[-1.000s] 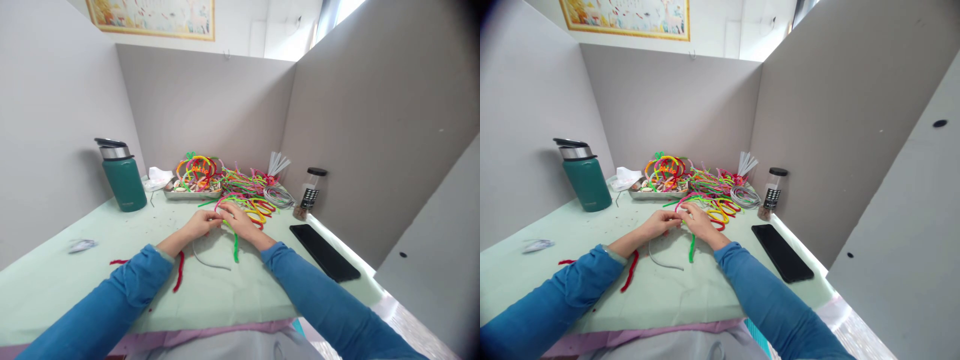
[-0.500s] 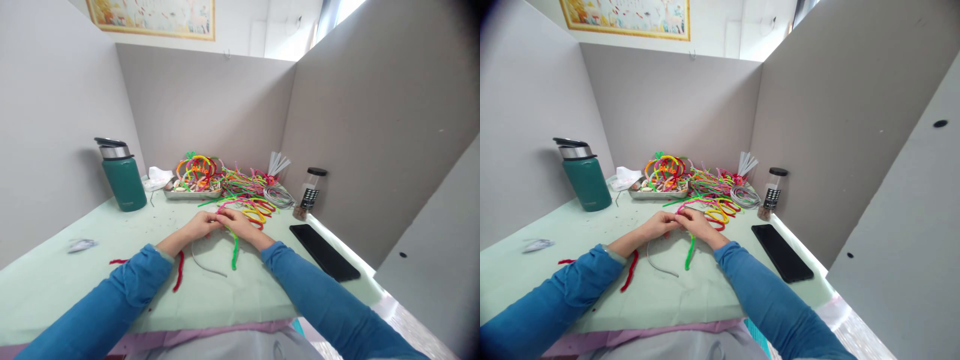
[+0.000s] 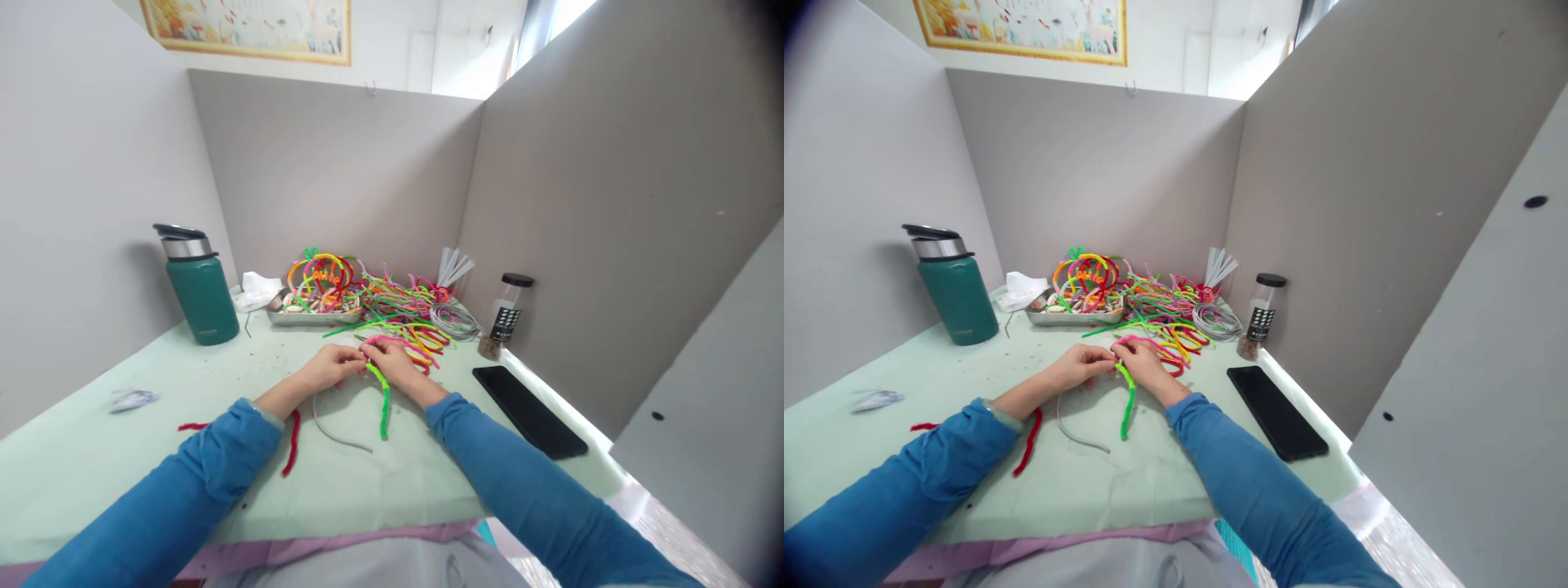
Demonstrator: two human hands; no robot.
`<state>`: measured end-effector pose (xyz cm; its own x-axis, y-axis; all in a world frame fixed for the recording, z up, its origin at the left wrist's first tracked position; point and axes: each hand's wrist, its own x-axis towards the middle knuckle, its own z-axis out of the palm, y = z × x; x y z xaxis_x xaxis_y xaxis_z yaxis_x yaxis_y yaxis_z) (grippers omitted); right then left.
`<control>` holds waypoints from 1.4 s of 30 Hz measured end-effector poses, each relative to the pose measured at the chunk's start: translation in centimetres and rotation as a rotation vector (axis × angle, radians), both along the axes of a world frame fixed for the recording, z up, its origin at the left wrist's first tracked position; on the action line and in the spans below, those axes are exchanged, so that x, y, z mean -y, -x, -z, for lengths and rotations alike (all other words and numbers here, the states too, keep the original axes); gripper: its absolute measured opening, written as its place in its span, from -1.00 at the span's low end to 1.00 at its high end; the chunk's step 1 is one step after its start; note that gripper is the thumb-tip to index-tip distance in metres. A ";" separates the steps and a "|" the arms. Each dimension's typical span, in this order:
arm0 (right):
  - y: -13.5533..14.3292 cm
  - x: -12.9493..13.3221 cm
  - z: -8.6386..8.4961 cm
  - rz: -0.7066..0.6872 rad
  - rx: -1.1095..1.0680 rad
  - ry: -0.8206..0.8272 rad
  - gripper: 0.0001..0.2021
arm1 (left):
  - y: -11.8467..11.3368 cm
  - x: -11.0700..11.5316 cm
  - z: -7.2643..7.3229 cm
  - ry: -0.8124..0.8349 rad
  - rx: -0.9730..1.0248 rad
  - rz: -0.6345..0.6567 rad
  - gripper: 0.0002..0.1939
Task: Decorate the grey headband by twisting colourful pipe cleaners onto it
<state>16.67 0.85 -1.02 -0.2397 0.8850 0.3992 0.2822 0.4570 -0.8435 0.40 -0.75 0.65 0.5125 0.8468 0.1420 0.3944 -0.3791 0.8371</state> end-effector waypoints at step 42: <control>1.2 -1.4 -0.5 0.164 -0.028 -0.230 -0.75 | 0.6 -0.5 0.0 0.042 0.048 -0.162 -0.67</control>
<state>15.49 2.30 -0.56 -0.0870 0.7965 0.5984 0.3465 0.5873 -0.7314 -0.18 -0.28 0.66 0.3621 0.9236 0.1258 0.4072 -0.2782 0.8700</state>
